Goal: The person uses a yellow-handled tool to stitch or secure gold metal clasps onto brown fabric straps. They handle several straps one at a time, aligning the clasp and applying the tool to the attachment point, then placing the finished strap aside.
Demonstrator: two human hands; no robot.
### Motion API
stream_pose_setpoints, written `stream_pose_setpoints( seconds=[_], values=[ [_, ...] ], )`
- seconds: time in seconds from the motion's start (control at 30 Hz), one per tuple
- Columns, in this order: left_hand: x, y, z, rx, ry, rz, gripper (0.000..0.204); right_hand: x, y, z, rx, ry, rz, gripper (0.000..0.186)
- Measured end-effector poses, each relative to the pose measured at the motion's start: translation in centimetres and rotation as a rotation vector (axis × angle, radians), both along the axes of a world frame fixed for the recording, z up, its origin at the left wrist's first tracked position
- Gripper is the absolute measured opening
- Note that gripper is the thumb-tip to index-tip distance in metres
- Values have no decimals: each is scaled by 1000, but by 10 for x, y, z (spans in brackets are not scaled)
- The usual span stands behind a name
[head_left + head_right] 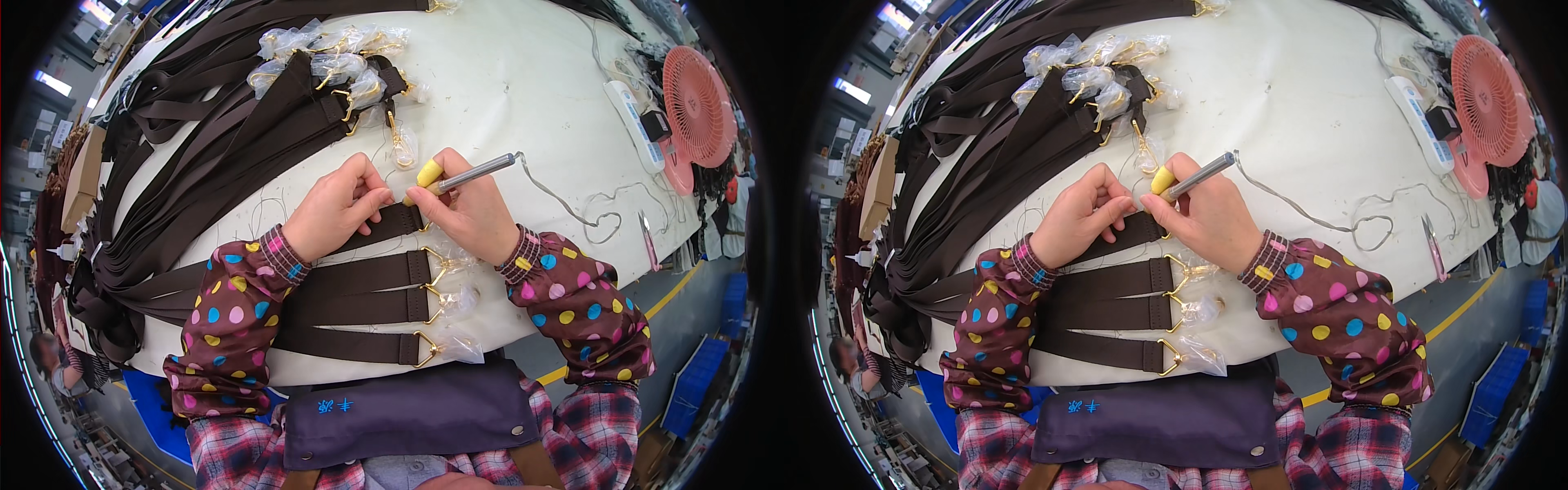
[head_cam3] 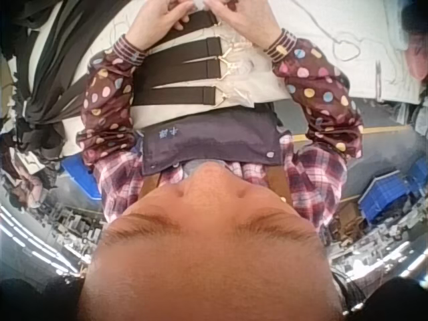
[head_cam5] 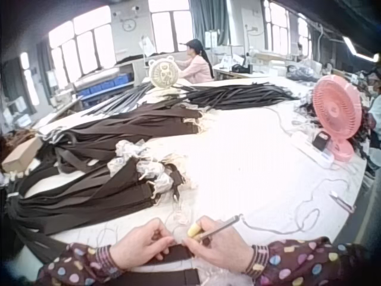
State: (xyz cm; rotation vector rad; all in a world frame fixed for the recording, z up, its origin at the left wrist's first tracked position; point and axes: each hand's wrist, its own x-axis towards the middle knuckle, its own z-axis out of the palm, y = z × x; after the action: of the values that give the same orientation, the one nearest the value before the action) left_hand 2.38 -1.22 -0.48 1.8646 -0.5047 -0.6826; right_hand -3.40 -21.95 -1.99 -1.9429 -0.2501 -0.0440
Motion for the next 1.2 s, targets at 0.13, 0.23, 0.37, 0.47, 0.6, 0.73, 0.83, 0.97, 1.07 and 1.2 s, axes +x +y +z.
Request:
stream_pose_setpoints(
  seconds=[0.13, 0.23, 0.37, 0.47, 0.6, 0.73, 0.83, 0.97, 1.07, 1.2],
  values=[
    [-1, -1, 2, -36, 21, 21, 16, 0, 0, 0, 22, 4, -13, 20],
    [-2, -1, 17, 220, -52, -47, 20, -1, 0, 1, 76, -7, -46, 19],
    [-13, -3, 11, 238, -539, -145, 23, -1, -1, 2, 85, -44, -92, 23],
    [-11, -3, 2, 203, -589, -131, 16, -1, -2, 2, 86, -35, -79, 24],
    [-8, 0, -2, 118, -477, -95, 11, 0, -1, 1, 84, -35, -73, 24],
    [-5, -1, 0, 87, -425, -104, 10, 0, -2, 0, 76, -32, -72, 24],
    [-5, -2, 3, 104, -351, -103, 10, -1, -1, 2, 82, 3, -54, 20],
    [-4, -1, 1, 103, -311, -102, 11, -1, -1, 3, 99, 26, -38, 19],
    [-4, -1, 3, 120, -306, -105, 11, -1, -1, 4, 90, 27, -40, 19],
    [-4, -1, 3, 117, -308, -106, 11, -1, -1, 4, 71, 18, -40, 19]
  ],
)
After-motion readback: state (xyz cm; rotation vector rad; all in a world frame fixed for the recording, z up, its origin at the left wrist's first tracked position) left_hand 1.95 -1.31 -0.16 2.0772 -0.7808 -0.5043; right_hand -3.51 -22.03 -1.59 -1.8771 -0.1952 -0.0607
